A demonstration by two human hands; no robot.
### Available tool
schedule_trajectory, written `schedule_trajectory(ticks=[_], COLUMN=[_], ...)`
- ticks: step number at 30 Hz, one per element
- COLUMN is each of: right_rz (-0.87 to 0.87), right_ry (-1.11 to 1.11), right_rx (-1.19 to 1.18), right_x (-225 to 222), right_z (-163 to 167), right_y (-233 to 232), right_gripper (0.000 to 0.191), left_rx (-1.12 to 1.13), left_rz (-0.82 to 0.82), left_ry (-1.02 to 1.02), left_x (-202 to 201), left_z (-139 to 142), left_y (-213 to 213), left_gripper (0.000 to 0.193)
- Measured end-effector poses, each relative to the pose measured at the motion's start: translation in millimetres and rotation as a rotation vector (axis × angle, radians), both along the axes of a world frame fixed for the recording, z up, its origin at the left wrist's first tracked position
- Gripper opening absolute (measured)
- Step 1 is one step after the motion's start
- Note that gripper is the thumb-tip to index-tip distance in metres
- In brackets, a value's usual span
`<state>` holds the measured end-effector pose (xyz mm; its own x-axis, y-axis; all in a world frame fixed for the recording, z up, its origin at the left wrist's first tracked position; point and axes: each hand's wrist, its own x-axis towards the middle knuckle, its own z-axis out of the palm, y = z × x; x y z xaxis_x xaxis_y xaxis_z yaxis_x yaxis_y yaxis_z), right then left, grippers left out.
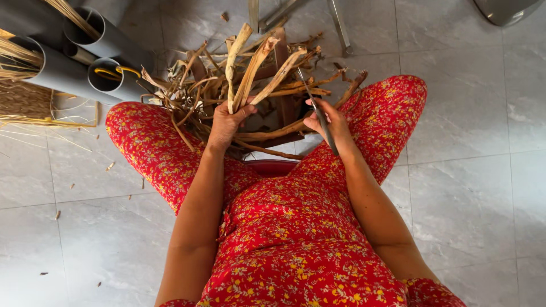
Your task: The person sits on a low stool and trims dried plant stalks with scissors, cutting off unwanted sections and setting trimmed pieces aside. They gather bundles of stalks, sort through the pile, and repeatedly cut the stalks to length throughout the episode.
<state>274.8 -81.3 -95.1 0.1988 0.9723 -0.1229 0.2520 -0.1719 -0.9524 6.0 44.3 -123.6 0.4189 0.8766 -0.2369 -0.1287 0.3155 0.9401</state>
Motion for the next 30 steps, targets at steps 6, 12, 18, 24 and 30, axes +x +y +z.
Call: schedule_trajectory(ticks=[6, 12, 18, 24, 30], right_rz=[-0.021, -0.086, -0.158, -0.268, -0.14], right_ry=[-0.016, -0.127, 0.022, 0.289, 0.148], right_rx=[-0.011, -0.031, -0.041, -0.094, 0.114], right_x=[0.3, -2.6, -10.2, -16.4, -20.1], right_z=[0.5, -0.9, 0.8, 14.9, 18.9], right_y=[0.6, -1.2, 2.2, 1.7, -4.0], right_gripper=[0.06, 0.049, 0.04, 0.034, 0.041], left_rx=[-0.003, 0.008, 0.101, 0.039, 0.009], left_rz=[-0.109, -0.175, -0.187, -0.133, -0.095], left_ry=[0.093, 0.145, 0.196, 0.18, 0.049], left_x=[-1.4, -2.3, -3.3, -8.6, -9.7], left_z=[-4.1, -4.2, 0.0, 4.2, 4.7], left_y=[-0.7, 0.0, -1.5, -0.2, 0.5], left_gripper=[0.023, 0.025, 0.03, 0.035, 0.036])
